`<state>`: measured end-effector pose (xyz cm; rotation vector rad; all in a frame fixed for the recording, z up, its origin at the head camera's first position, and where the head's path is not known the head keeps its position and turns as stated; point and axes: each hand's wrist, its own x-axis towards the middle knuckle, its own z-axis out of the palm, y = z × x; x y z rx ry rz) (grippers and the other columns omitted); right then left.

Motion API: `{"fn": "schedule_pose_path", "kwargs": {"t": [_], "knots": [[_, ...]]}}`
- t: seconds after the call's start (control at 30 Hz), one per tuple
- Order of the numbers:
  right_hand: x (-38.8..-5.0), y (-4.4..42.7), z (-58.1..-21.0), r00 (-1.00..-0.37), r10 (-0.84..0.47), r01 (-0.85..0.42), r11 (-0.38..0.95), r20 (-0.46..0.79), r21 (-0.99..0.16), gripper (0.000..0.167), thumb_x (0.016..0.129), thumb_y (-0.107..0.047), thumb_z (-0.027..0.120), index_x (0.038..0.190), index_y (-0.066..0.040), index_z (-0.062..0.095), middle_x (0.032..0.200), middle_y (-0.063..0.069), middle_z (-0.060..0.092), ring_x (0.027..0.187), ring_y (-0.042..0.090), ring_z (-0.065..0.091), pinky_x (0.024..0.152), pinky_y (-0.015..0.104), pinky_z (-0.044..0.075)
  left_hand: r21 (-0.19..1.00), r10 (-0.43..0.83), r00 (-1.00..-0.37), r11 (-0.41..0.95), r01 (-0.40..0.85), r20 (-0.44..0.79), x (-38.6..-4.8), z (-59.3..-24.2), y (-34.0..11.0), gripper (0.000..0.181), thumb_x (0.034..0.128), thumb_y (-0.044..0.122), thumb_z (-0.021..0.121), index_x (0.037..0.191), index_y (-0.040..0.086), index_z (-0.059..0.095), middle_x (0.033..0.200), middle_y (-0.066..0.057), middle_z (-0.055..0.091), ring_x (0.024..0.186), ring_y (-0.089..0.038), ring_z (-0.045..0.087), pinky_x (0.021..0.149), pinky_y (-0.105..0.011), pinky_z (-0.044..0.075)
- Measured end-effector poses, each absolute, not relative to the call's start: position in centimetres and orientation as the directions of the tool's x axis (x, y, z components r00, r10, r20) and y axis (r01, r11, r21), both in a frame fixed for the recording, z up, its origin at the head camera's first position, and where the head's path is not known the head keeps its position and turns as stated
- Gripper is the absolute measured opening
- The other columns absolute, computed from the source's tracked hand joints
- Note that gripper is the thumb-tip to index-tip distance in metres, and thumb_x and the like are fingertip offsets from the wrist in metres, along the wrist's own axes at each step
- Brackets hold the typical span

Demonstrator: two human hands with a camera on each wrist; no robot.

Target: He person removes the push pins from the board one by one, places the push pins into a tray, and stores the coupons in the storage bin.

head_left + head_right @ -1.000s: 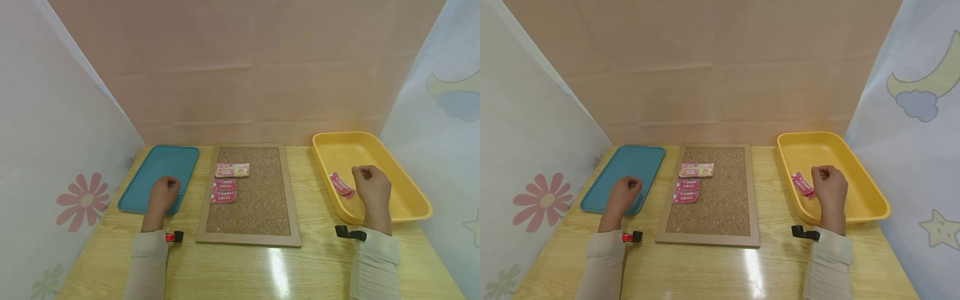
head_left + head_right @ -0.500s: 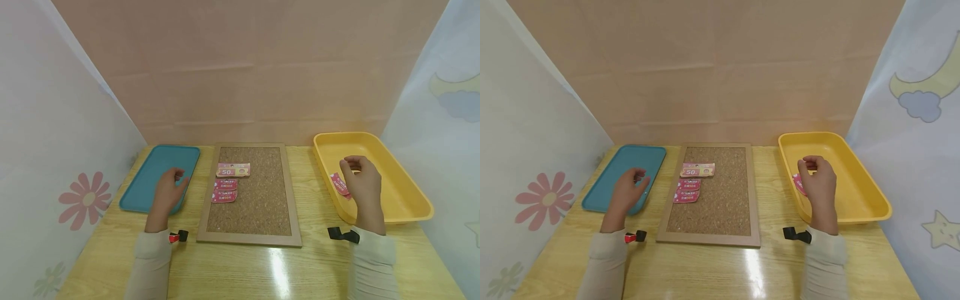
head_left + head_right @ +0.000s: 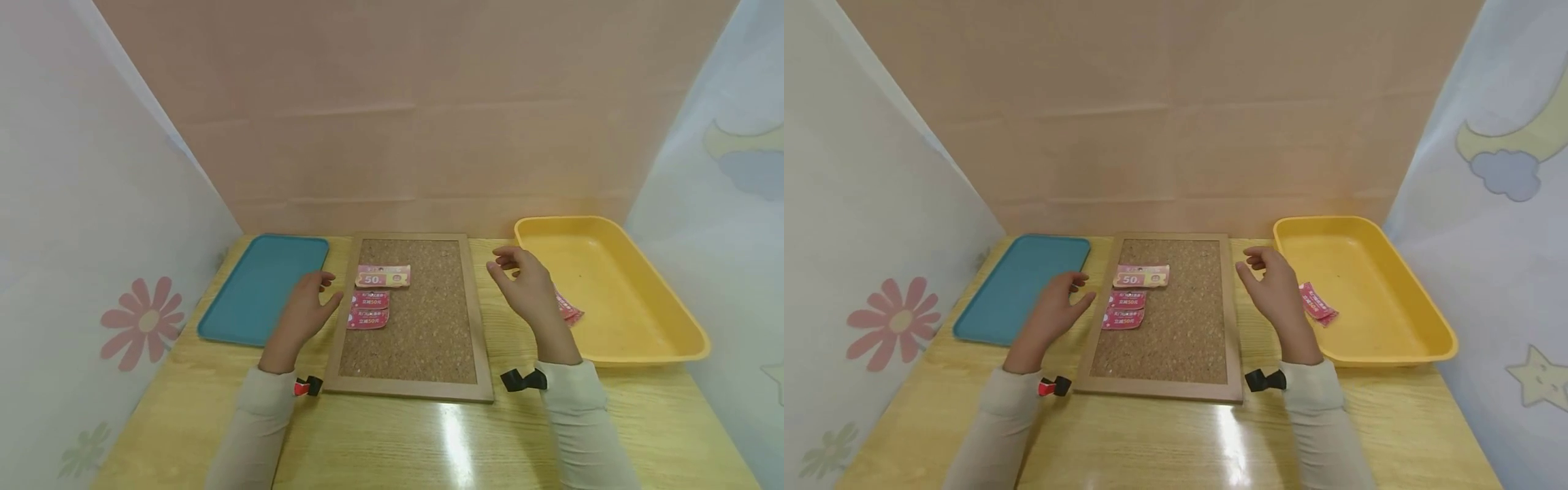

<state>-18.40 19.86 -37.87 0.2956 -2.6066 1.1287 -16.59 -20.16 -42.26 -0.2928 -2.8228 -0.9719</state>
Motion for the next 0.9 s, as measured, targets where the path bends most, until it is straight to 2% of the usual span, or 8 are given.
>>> {"fn": "schedule_pose_path", "kwargs": {"t": [0.4, 0.67, 0.9], "knots": [[-19.3, 14.5, -40.2, -0.94, -0.234, -0.342, 0.637, 0.25, -0.691, 0.034, 0.096, -0.029, 0.062, 0.122, -0.007, 0.06, 0.106, 0.009, 0.061, 0.099, 0.027, 0.057, 0.083, 0.044, 0.046, 0.623, 0.187, -0.982, 0.764, 0.17, 0.039, -17.1, -43.6, -16.6, 0.038, 0.0931, 0.021, 0.066, 0.124, 0.002, 0.058, 0.119, -0.013, 0.058, 0.109, -0.028, 0.056, 0.09, -0.044, 0.049], [-19.5, 12.2, -41.7, -0.927, -0.3, -0.369, 0.61, 0.226, -0.701, 0.031, 0.096, -0.026, 0.063, 0.12, -0.006, 0.062, 0.103, 0.006, 0.061, 0.097, 0.025, 0.058, 0.082, 0.045, 0.048, 0.57, 0.254, -0.967, 0.792, 0.218, 0.016, -17.9, -44.3, -14.9, 0.032, 0.0915, 0.016, 0.068, 0.117, -0.002, 0.063, 0.11, -0.016, 0.061, 0.096, -0.026, 0.058, 0.083, -0.041, 0.051], [-19.2, 10.0, -43.2, -0.92, -0.349, -0.361, 0.588, 0.176, -0.724, 0.031, 0.094, -0.026, 0.065, 0.119, -0.006, 0.064, 0.102, 0.003, 0.062, 0.096, 0.021, 0.058, 0.081, 0.041, 0.049, 0.522, 0.253, -0.967, 0.827, 0.21, -0.012, -18.0, -45.3, -14.6, 0.028, 0.0917, 0.016, 0.068, 0.114, 0.0, 0.064, 0.117, -0.017, 0.059, 0.106, -0.029, 0.057, 0.091, -0.043, 0.047]]}}
